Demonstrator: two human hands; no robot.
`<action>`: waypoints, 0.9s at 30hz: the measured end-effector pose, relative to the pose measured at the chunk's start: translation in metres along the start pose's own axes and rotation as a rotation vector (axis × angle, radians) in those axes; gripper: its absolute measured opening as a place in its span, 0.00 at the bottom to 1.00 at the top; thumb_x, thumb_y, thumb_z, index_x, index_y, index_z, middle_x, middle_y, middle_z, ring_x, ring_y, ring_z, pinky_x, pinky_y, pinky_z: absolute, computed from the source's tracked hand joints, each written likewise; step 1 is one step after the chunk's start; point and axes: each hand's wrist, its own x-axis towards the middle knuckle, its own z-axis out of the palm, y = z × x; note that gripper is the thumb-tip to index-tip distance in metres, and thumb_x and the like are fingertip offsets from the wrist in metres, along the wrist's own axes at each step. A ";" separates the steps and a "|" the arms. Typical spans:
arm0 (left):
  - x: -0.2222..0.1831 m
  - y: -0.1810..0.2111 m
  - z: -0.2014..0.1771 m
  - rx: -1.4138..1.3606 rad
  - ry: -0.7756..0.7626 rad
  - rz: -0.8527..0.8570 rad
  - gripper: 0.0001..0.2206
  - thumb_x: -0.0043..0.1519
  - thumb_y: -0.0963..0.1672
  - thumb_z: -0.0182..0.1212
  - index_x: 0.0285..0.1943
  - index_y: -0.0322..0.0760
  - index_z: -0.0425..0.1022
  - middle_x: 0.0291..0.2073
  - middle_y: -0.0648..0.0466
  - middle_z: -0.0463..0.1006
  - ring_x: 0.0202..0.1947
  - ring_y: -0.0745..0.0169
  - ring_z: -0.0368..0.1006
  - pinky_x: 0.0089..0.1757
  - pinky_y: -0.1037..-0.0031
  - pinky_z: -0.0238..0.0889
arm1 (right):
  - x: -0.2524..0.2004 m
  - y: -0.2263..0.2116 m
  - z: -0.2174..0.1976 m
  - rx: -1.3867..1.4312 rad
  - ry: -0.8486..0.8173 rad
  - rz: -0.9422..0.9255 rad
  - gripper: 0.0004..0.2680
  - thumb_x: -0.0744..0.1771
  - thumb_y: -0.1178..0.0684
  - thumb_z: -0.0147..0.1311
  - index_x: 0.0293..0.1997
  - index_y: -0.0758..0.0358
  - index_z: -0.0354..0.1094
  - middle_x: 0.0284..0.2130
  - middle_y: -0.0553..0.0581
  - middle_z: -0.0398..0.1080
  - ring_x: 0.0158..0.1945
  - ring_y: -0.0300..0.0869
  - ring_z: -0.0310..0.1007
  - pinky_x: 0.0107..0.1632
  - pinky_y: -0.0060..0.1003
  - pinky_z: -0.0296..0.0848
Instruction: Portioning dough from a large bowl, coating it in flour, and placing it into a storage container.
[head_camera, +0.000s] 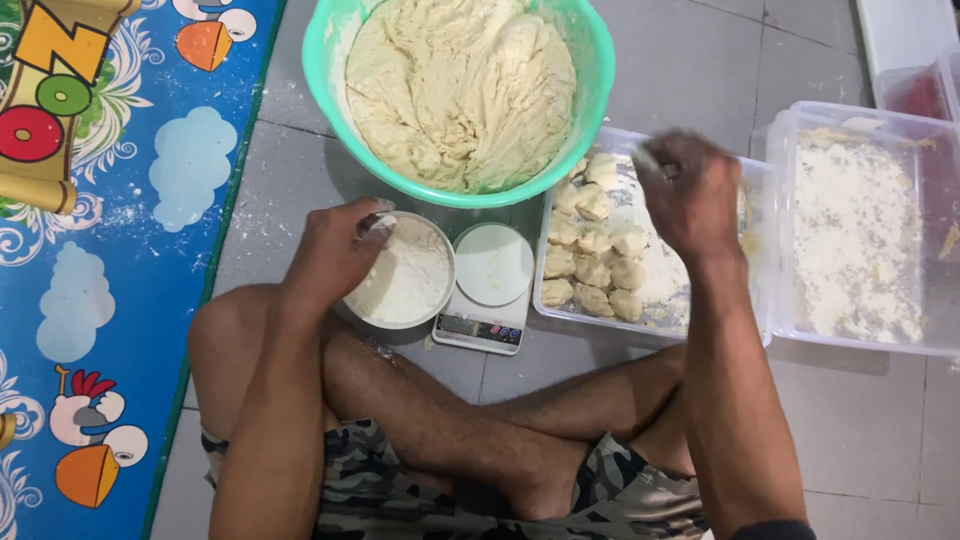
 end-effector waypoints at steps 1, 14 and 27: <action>-0.002 -0.004 0.004 0.002 -0.003 -0.004 0.10 0.63 0.39 0.62 0.51 0.33 0.82 0.33 0.34 0.82 0.38 0.33 0.80 0.40 0.54 0.73 | 0.012 -0.014 0.010 0.003 -0.003 0.003 0.02 0.68 0.64 0.65 0.43 0.70 0.79 0.31 0.69 0.76 0.37 0.64 0.77 0.35 0.54 0.75; -0.001 -0.023 0.003 0.057 0.011 0.074 0.11 0.63 0.42 0.56 0.52 0.36 0.79 0.38 0.47 0.85 0.37 0.50 0.78 0.39 0.63 0.66 | 0.086 -0.074 0.170 -0.420 -0.615 -0.253 0.22 0.63 0.64 0.55 0.66 0.50 0.64 0.53 0.71 0.61 0.47 0.67 0.66 0.34 0.59 0.76; 0.002 -0.016 0.006 -0.056 -0.058 0.020 0.08 0.67 0.44 0.54 0.37 0.37 0.76 0.30 0.56 0.82 0.33 0.66 0.71 0.35 0.70 0.61 | 0.125 -0.088 0.102 0.078 -0.632 -0.020 0.08 0.61 0.65 0.68 0.42 0.64 0.80 0.39 0.63 0.80 0.41 0.49 0.82 0.48 0.46 0.81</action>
